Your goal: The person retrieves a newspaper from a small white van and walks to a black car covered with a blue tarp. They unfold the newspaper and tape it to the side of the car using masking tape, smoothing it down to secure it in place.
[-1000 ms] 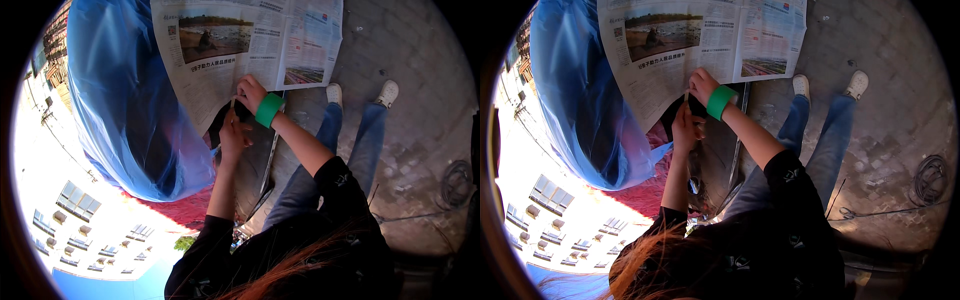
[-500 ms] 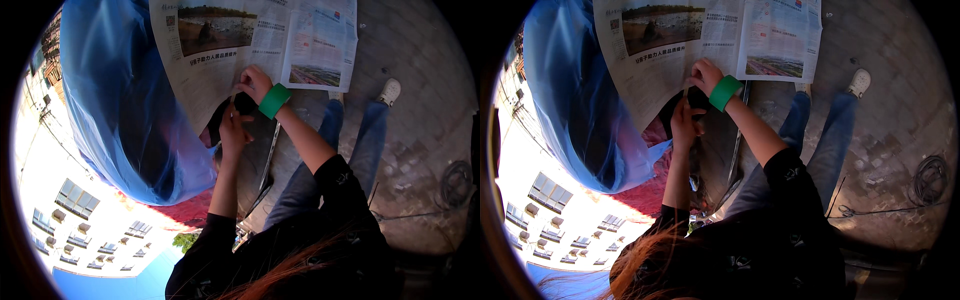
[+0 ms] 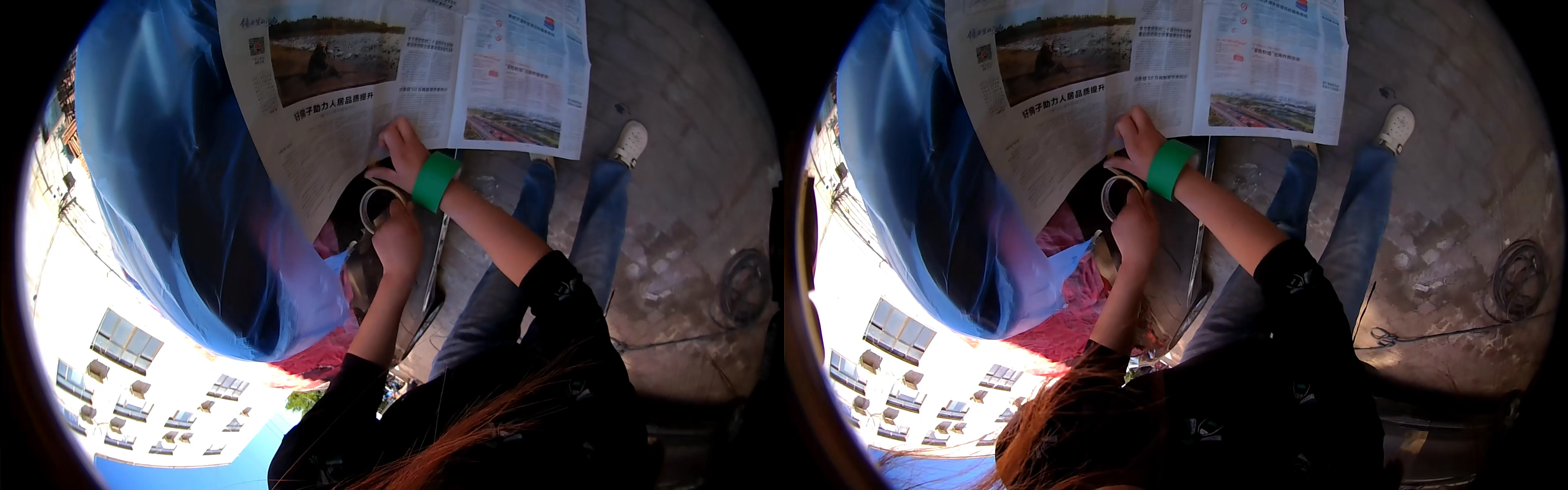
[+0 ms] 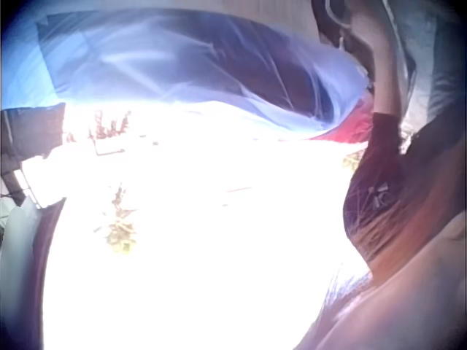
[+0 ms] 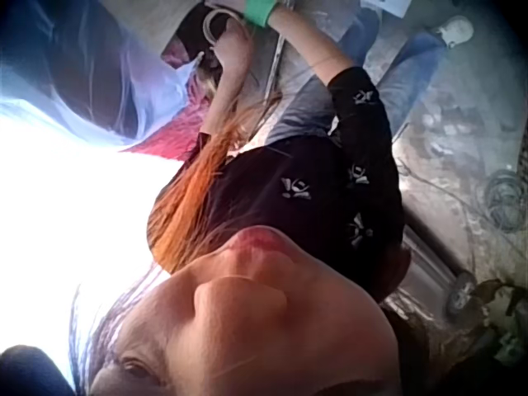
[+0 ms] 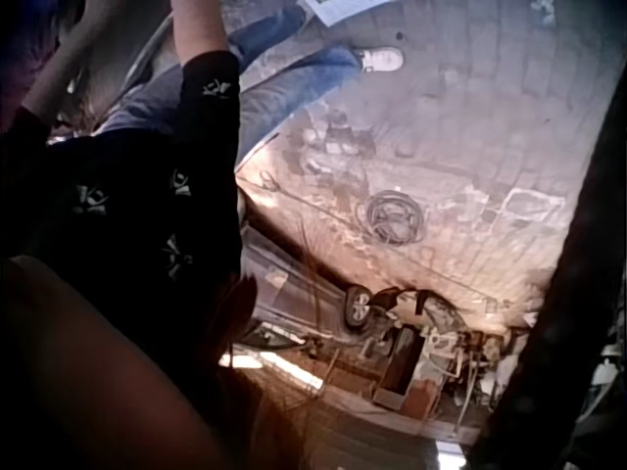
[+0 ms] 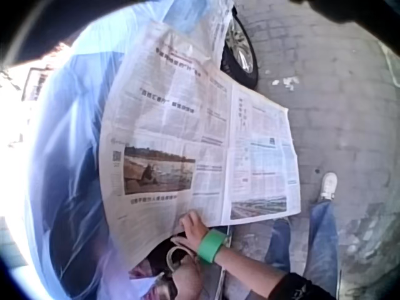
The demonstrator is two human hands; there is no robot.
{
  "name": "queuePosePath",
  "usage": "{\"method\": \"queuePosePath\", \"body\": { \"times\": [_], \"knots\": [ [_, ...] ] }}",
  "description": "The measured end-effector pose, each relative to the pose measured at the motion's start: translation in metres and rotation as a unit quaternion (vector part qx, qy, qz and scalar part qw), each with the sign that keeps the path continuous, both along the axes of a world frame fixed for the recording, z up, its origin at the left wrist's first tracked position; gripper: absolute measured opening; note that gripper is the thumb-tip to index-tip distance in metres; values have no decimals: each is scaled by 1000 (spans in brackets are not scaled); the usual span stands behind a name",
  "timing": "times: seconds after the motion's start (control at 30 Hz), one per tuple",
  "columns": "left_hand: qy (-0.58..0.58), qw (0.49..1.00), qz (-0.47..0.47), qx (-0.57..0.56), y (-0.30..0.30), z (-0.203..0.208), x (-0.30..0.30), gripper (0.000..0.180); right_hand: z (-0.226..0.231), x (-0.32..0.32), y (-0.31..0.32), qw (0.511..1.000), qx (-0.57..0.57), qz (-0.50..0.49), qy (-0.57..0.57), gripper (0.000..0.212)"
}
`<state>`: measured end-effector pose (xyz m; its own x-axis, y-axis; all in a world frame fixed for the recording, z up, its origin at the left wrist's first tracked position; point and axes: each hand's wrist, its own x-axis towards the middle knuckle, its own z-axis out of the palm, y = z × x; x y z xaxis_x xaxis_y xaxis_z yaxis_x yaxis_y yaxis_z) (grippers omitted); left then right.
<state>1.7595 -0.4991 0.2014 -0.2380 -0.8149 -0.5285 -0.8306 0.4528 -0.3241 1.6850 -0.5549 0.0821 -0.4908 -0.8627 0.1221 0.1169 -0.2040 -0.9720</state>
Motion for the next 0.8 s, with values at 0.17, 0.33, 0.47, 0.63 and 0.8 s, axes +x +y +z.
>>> {"method": "queuePosePath", "body": {
  "times": [0.17, 0.33, 0.47, 0.63, 0.8],
  "knots": [
    [24, 970, 7, 241, 61, -19, 17, 19, 11, -7, 1, 998, 38, 43, -1, 51],
    [272, 908, 238, 212, 59, -21, 17, 22, -7, -40, 2, 981, -6, 141, -136, 29],
    [373, 884, 202, 196, 43, -2, 9, 25, -17, -69, 53, 921, 16, 274, -276, 22],
    [377, 892, 126, 214, 46, 8, -17, 28, -10, -95, 117, 875, 49, 307, -370, 25],
    [366, 891, 170, 206, 55, 7, -31, 25, -14, -111, 146, 905, 104, 272, -311, 13]
  ]
}}
